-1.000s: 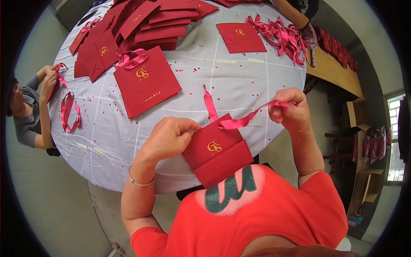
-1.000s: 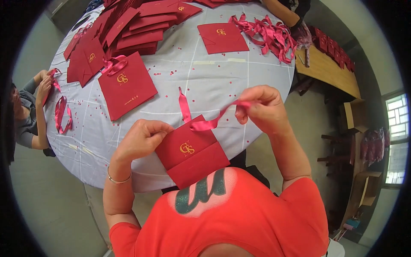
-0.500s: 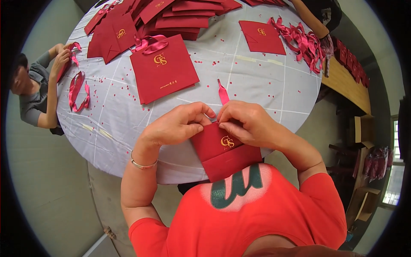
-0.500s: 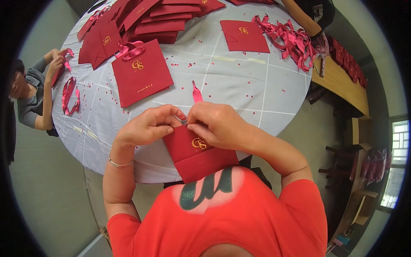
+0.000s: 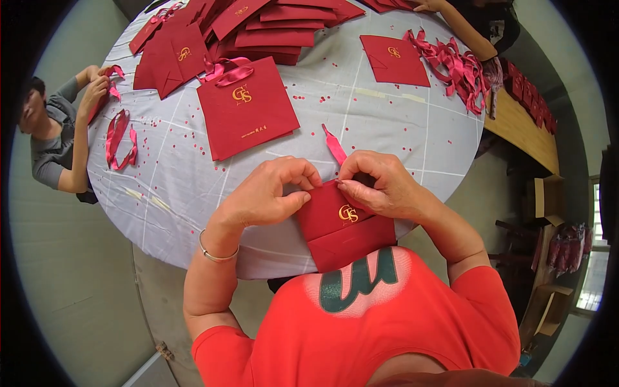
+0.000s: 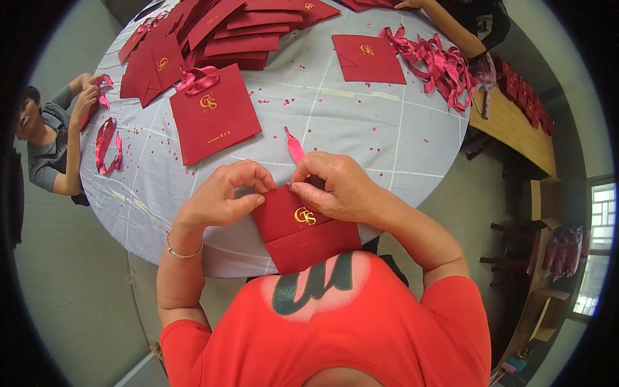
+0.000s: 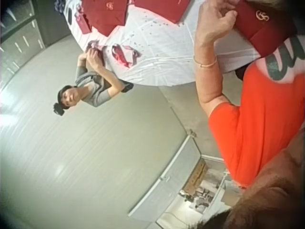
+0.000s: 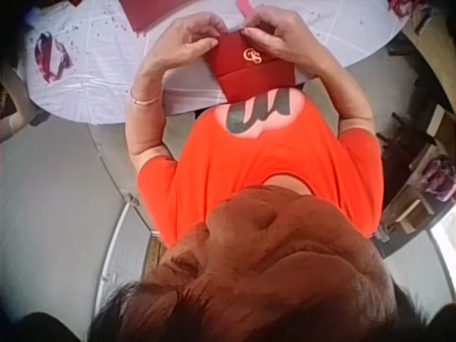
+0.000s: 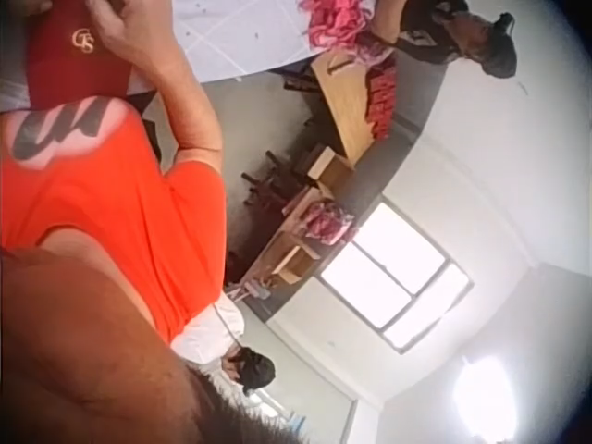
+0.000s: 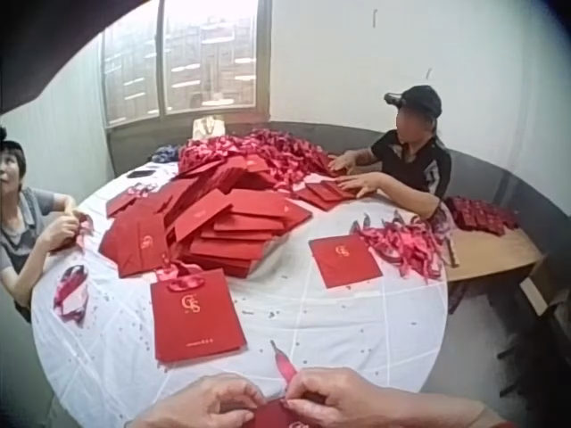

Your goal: The person assembles gift bags by attaching ribbon handles to each bag by hand.

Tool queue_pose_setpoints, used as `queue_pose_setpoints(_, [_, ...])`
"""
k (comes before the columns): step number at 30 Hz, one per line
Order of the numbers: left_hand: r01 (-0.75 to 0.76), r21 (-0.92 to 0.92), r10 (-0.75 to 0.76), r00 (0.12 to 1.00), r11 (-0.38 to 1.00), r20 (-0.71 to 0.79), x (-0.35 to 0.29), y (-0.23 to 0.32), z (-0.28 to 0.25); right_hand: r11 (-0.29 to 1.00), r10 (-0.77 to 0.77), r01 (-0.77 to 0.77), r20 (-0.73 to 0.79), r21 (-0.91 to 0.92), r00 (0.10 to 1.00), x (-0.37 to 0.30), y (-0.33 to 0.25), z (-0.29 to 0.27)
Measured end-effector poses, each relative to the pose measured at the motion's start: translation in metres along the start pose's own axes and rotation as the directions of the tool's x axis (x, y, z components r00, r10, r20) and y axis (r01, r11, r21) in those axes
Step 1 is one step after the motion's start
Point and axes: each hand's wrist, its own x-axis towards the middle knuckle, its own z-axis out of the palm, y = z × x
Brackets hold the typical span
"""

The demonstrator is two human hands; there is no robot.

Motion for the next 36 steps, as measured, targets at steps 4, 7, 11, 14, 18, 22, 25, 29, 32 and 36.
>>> queue_pose_setpoints(4, [-0.099, 0.145, 0.11, 0.991, 0.985, -0.072, -0.002, 0.007, 0.0, 1.0, -0.005, 0.005, -0.02, 0.012, 1.0, -0.003, 0.002, 0.001])
queue_pose_setpoints(7, [0.07, -0.082, -0.07, 0.997, 0.994, -0.007, -0.005, -0.006, 0.001, 0.999, -0.04, 0.041, -0.05, 0.019, 0.998, -0.003, 0.002, 0.004])
queue_pose_setpoints(11, [0.301, -0.306, -0.223, 0.938, 0.903, 0.265, -0.004, 0.002, -0.002, 1.0, 0.001, 0.001, -0.055, 0.03, 0.998, -0.005, 0.003, 0.007])
queue_pose_setpoints(14, [0.424, -0.466, -0.279, 0.895, 0.777, 0.349, -0.001, 0.005, 0.001, 0.991, 0.086, -0.08, -0.046, 0.111, 0.995, -0.005, 0.006, 0.007])
queue_pose_setpoints(18, [0.41, -0.524, -0.238, 0.9, 0.747, 0.366, -0.001, -0.002, 0.002, 0.955, 0.182, -0.173, -0.013, 0.241, 0.983, -0.004, 0.012, 0.009])
queue_pose_setpoints(22, [0.379, -0.576, -0.154, 0.903, 0.725, 0.4, -0.001, -0.005, 0.002, 0.914, 0.231, -0.22, 0.006, 0.34, 0.973, -0.001, 0.01, 0.008])
queue_pose_setpoints(25, [0.374, -0.578, -0.138, 0.902, 0.725, 0.41, 0.0, -0.006, 0.001, 0.868, 0.269, -0.264, 0.048, 0.42, 0.962, 0.0, 0.011, 0.005])
queue_pose_setpoints(29, [0.361, -0.537, -0.22, 0.925, 0.762, 0.31, -0.001, 0.0, 0.004, 0.74, 0.311, -0.307, 0.101, 0.598, 0.945, 0.0, 0.01, -0.007])
queue_pose_setpoints(32, [0.351, -0.471, -0.26, 0.933, 0.81, 0.248, 0.0, 0.001, 0.008, 0.714, 0.33, -0.27, 0.03, 0.646, 0.944, -0.002, 0.004, -0.009])
queue_pose_setpoints(36, [0.349, -0.433, -0.279, 0.935, 0.831, 0.219, 0.0, 0.004, 0.01, 0.874, 0.191, -0.145, -0.053, 0.465, 0.98, -0.01, -0.007, -0.011])
